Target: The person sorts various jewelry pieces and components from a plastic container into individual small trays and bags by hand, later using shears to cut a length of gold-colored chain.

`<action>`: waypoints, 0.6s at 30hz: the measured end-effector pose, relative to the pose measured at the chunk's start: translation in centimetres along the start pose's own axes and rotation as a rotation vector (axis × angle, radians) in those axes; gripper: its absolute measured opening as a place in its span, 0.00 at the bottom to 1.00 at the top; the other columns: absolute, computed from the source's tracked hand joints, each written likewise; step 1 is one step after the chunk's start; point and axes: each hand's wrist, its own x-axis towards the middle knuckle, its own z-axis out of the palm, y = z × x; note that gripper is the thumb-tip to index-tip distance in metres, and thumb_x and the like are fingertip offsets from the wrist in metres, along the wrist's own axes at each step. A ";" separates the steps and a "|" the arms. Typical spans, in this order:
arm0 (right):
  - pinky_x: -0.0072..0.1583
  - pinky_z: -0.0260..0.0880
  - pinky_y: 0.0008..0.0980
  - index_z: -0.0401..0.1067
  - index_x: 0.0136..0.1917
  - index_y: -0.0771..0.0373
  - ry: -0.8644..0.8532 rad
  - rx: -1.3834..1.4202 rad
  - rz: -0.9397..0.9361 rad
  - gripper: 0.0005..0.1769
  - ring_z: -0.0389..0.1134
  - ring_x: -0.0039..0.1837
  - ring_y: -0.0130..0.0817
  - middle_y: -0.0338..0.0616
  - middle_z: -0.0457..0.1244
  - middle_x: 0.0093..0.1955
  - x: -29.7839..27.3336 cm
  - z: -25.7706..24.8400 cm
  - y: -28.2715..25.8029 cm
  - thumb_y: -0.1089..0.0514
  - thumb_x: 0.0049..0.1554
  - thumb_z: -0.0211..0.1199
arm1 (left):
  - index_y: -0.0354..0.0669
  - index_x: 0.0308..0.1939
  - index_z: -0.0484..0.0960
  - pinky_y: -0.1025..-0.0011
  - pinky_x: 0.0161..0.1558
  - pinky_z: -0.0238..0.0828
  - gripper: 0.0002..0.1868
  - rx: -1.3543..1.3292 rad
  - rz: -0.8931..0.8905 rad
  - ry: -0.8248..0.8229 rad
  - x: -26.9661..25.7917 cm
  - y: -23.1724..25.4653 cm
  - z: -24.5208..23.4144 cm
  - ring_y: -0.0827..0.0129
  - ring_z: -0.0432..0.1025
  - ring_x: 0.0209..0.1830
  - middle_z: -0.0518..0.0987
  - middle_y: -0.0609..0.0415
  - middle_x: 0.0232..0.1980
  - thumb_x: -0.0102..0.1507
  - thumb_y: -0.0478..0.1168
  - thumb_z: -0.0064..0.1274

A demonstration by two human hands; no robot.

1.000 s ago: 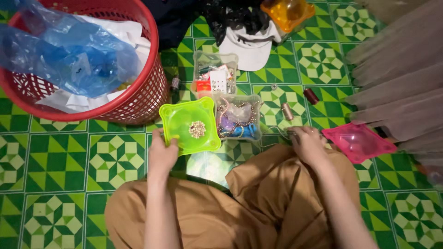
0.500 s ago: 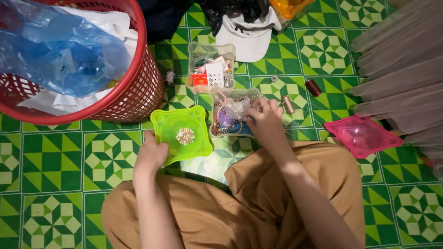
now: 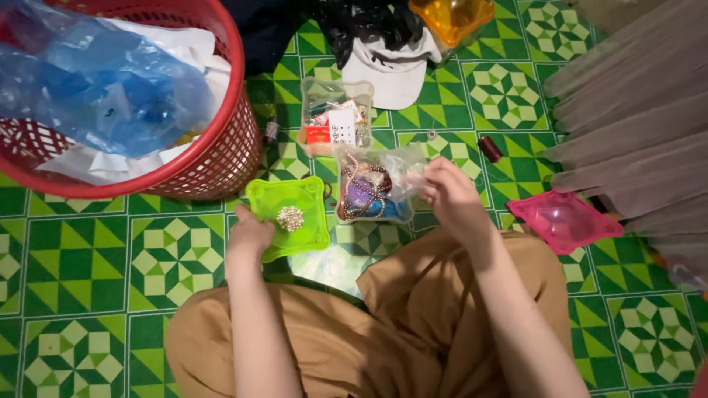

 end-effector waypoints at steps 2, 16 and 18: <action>0.52 0.62 0.28 0.65 0.47 0.59 -0.001 0.042 0.050 0.03 0.59 0.47 0.27 0.36 0.59 0.43 -0.8 0.7 -0.4 0.60 0.64 0.53 | 0.37 0.70 0.57 0.49 0.62 0.68 0.37 0.025 0.061 0.088 -1.7 0.7 -0.7 0.35 0.72 0.60 0.76 0.27 0.61 0.65 0.53 0.54; 0.53 0.65 0.27 0.69 0.51 0.66 -0.067 -0.507 -0.066 0.08 0.66 0.49 0.26 0.43 0.65 0.45 0.0 9.6 1.5 0.58 0.67 0.58 | 0.35 0.59 0.78 0.73 0.47 0.74 0.17 -1.154 0.715 -0.339 -9.7 7.9 -1.7 0.72 0.76 0.45 0.80 0.54 0.47 0.65 0.31 0.58; 0.52 0.68 0.26 0.68 0.51 0.65 -0.039 -0.429 -0.059 0.08 0.70 0.47 0.28 0.45 0.68 0.44 0.2 10.5 1.4 0.57 0.66 0.57 | 0.32 0.55 0.79 0.70 0.47 0.78 0.15 -1.272 0.623 -0.303 -8.7 7.5 -1.6 0.67 0.81 0.45 0.80 0.53 0.46 0.64 0.31 0.59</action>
